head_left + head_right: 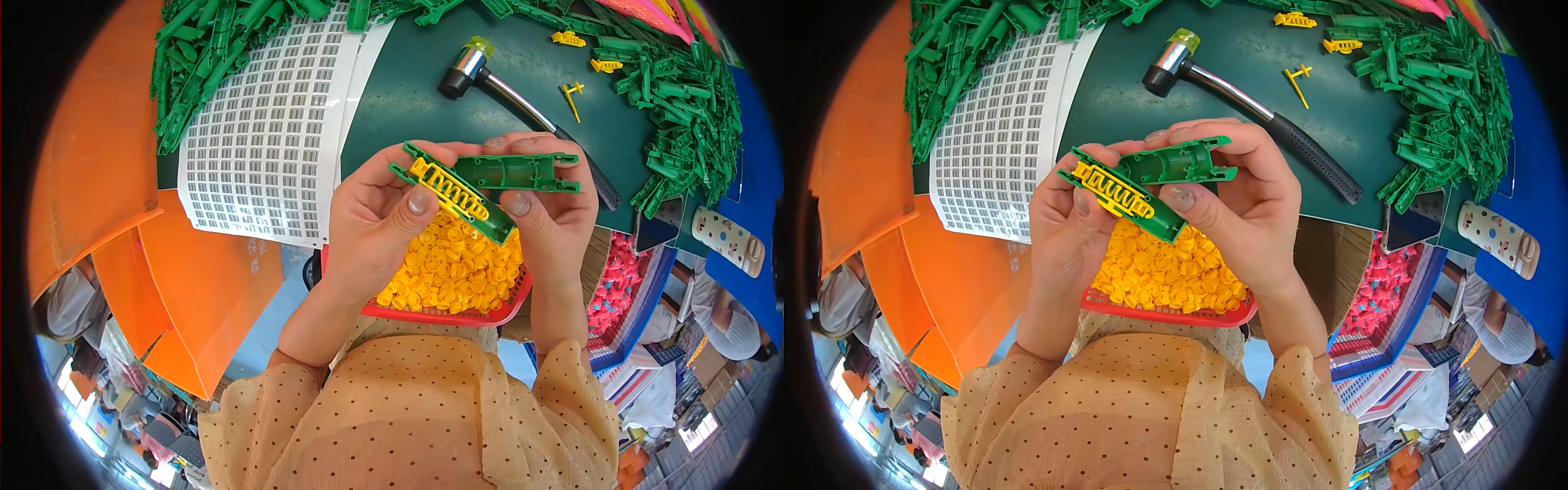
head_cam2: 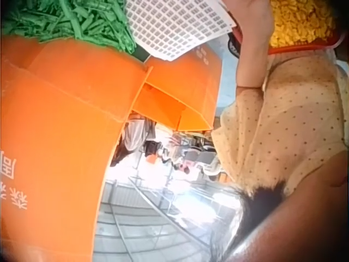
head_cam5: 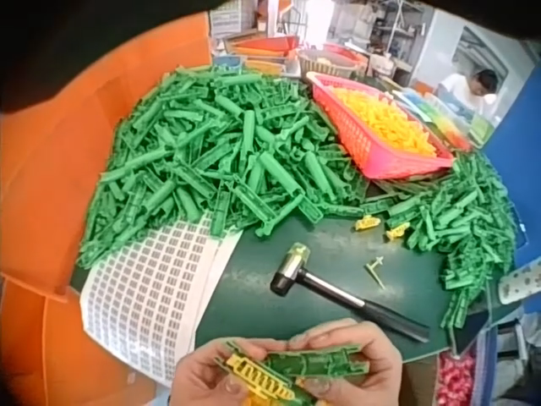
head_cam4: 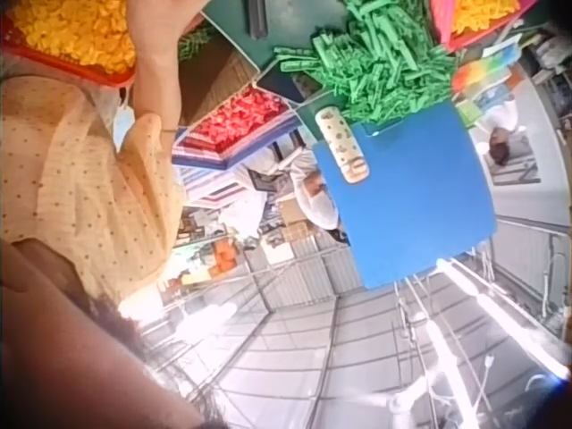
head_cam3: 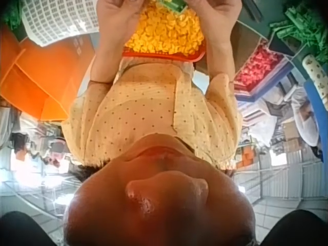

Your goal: Assembling small plastic toy components and applying labels at a factory workbench.

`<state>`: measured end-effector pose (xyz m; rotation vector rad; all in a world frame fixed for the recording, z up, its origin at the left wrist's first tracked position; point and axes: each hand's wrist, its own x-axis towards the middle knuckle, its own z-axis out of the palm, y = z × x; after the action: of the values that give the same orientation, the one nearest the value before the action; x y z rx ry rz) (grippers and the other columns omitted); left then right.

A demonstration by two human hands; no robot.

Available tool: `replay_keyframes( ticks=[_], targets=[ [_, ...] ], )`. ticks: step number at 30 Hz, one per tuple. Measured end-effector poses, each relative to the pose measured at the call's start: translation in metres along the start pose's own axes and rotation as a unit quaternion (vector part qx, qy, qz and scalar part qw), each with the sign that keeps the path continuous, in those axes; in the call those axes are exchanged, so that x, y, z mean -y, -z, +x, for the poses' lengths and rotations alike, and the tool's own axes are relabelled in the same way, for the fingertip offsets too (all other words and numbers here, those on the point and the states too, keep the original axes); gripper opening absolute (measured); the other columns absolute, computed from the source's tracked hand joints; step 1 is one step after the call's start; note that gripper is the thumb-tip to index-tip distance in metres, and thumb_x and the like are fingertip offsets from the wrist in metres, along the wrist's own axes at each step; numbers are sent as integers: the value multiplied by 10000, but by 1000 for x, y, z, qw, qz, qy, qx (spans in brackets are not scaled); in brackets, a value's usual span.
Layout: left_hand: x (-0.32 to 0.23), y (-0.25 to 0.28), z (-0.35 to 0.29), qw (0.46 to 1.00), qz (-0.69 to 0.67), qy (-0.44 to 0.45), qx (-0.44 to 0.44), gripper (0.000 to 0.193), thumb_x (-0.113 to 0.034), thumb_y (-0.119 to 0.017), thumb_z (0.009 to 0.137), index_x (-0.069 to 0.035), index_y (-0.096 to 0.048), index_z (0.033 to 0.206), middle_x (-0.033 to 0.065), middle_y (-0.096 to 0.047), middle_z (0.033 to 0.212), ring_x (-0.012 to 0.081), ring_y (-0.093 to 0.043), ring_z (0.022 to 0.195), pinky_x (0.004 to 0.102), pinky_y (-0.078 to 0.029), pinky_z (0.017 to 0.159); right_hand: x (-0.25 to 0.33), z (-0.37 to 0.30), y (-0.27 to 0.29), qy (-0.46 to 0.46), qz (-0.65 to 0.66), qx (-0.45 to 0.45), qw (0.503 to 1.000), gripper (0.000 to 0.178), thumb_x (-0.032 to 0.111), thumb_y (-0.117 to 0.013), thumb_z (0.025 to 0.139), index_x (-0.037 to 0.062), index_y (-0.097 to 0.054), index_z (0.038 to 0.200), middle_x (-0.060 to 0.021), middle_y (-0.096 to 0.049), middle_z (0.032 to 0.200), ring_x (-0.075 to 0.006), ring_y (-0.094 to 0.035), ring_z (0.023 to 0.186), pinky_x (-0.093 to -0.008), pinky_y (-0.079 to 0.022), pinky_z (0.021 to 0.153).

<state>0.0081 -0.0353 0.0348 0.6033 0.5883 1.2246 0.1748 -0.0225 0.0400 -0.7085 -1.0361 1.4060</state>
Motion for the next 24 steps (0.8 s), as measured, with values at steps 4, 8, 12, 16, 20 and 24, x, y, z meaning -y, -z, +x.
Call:
replay_keyframes(
  ticks=[4, 8, 12, 16, 20, 24],
  targets=[
    [-2, 4, 1, 999, 29, -25, 4, 325, -167, -625, 893, 30, -529, 1132, 196, -549, 1233, 211, -564, 1088, 343, -462, 939, 8, 5, -3, 3, -24, -4, 1000, 412, -28, -672, 794, -39, -497, 1167, -155, -585, 1123, -233, -574, 1074, -336, -471, 918],
    [-7, 9, 3, 992, 107, -72, 8, 289, -102, -618, 887, 37, -530, 1126, 198, -548, 1227, 200, -563, 1072, 323, -476, 911, 14, 9, 8, 54, -114, -4, 992, 457, 15, -656, 818, -48, -470, 1232, -171, -580, 1152, -225, -571, 1076, -310, -444, 908],
    [-11, 9, 3, 972, 209, -108, 8, 262, -35, -612, 873, 40, -536, 1113, 198, -547, 1218, 192, -569, 1046, 306, -488, 881, 18, 5, 8, -17, -136, -14, 990, 482, 141, -660, 839, -45, -473, 1243, -170, -590, 1134, -210, -584, 1025, -297, -468, 846],
    [-13, 10, 4, 972, 213, -95, 14, 262, -73, -616, 882, 32, -540, 1109, 189, -556, 1208, 186, -568, 1048, 308, -487, 882, 15, 2, 15, -35, -84, -9, 996, 452, 10, -642, 832, -61, -467, 1243, -161, -579, 1147, -210, -583, 1057, -305, -500, 868],
    [-8, 5, 3, 996, 86, -34, 0, 289, -129, -617, 894, 30, -541, 1122, 176, -569, 1193, 178, -563, 1059, 314, -479, 897, 11, 4, 1, -42, -88, -20, 995, 446, -24, -644, 819, -55, -472, 1230, -158, -579, 1139, -232, -587, 1069, -331, -513, 875],
    [-2, 1, -1, 998, -28, 41, -37, 331, -170, -617, 903, 26, -538, 1157, 126, -589, 1152, 160, -567, 1044, 313, -463, 921, 1, 2, -9, -84, -24, -68, 994, 434, 94, -714, 788, -24, -523, 1159, -188, -610, 1101, -274, -600, 1044, -393, -490, 906]
  ],
)
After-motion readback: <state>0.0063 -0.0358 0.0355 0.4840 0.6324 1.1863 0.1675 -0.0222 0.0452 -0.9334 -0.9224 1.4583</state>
